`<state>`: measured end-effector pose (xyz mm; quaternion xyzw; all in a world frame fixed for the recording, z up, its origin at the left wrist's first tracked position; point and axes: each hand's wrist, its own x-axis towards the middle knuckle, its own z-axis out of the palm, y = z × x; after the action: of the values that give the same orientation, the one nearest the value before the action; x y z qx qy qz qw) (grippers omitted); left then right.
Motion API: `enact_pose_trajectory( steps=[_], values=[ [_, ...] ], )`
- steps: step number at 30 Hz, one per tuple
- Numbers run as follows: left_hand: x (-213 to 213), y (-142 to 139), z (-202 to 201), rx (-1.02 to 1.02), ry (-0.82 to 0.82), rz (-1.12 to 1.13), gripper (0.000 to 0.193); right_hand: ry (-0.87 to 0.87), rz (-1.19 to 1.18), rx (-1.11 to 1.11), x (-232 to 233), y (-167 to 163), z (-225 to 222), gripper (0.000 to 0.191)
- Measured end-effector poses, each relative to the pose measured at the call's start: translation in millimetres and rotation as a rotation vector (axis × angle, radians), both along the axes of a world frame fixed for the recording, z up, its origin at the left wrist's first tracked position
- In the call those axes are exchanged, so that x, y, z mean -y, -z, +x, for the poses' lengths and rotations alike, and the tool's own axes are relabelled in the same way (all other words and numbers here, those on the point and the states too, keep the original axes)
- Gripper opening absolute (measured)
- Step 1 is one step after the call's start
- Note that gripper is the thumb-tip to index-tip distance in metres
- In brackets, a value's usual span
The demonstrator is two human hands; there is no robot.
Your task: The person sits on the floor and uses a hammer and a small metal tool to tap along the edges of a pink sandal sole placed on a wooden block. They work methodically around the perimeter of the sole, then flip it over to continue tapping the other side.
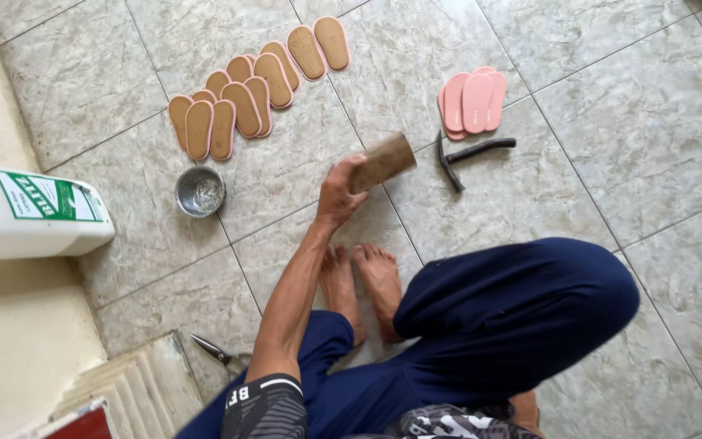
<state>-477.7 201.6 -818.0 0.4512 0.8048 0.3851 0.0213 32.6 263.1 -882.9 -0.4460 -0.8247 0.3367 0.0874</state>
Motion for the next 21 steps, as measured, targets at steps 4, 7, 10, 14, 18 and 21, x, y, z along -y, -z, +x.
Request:
enact_pose_trajectory(
  steps=[4,7,10,14,18,21],
  values=[
    [-9,-23,23,-0.677,0.049,0.054,0.039,0.012,-0.08,0.0,29,-3,26,0.035],
    [-15,-39,28,-0.798,0.081,0.085,0.036,0.029,-0.126,-0.01,38,-10,37,0.033],
    [-26,-56,31,-0.831,0.045,0.113,0.036,0.03,-0.132,-0.03,34,-16,40,0.032],
    [-31,-69,42,-0.756,-0.012,0.166,0.039,0.068,-0.148,-0.056,31,-25,31,0.03],
    [-32,-70,57,-0.771,-0.129,0.208,0.041,0.397,-0.101,-0.201,6,-39,7,0.024],
    [-40,-72,61,-0.717,-0.142,0.272,0.04,0.503,0.012,-0.502,-52,-64,-35,0.026]
  ],
)
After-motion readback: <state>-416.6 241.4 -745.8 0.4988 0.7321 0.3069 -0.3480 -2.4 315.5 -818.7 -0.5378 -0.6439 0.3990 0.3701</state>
